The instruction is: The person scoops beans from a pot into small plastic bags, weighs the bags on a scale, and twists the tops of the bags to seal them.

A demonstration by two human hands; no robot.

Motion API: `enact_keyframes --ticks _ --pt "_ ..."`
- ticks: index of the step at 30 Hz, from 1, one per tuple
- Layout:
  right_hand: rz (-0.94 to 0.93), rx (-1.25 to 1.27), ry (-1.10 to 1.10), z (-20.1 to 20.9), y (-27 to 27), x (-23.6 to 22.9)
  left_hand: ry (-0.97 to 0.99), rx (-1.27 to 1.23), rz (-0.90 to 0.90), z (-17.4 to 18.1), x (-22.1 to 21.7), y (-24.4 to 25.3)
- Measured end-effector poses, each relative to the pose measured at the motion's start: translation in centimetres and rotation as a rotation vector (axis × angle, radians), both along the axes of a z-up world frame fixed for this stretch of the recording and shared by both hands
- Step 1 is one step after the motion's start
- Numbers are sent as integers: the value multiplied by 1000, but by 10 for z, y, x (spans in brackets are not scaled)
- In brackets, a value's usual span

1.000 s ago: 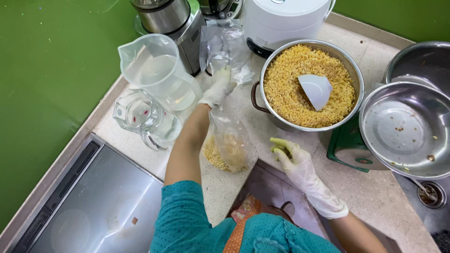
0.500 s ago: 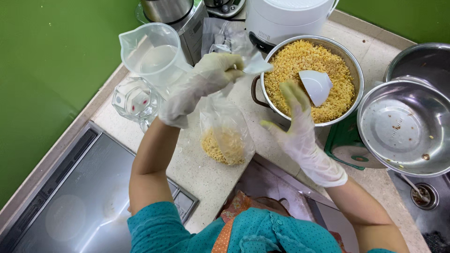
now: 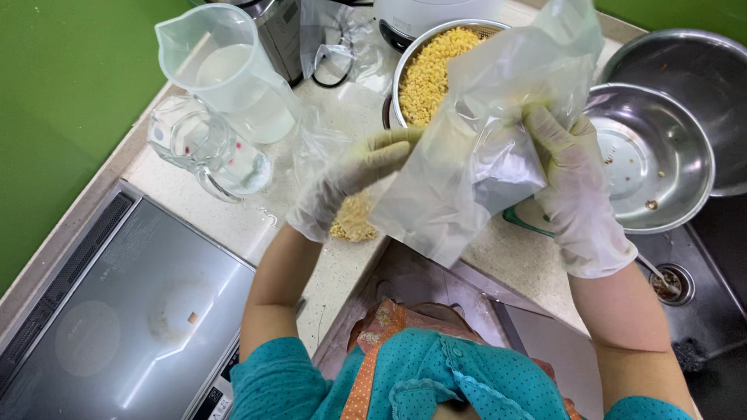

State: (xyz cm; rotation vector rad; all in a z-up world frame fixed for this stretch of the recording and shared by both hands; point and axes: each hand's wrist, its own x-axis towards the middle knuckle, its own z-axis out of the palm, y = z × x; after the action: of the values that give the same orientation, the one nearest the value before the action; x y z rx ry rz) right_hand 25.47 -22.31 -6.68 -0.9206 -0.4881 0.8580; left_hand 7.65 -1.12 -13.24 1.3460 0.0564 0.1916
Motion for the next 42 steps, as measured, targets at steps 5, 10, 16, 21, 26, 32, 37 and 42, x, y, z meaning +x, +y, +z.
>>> enact_keyframes --ticks 5,10,16,21,26,32,37,42 --pt "-173 -332 -380 -36 -24 14 -236 -461 234 -49 -22 -25" --pt "-462 -431 -1125 -71 -48 -14 74 -27 691 -47 -82 -89" --pt "-67 -129 -1881 -99 -47 -74 -21 -309 447 -72 -37 -152" --pt "236 59 -1521 -83 -72 -90 41 -709 668 -107 -37 -130" --pt "-66 -443 -1102 -94 -69 -71 84 -649 605 -127 -36 -146" --pt "-31 -511 -589 -151 -55 -42 138 -388 575 -129 -32 -149" --pt "-32 -413 -476 -175 -65 -27 127 -425 621 -141 -31 -143" --pt "-156 -522 -629 -161 -77 -41 147 -404 571 -141 -33 -145"
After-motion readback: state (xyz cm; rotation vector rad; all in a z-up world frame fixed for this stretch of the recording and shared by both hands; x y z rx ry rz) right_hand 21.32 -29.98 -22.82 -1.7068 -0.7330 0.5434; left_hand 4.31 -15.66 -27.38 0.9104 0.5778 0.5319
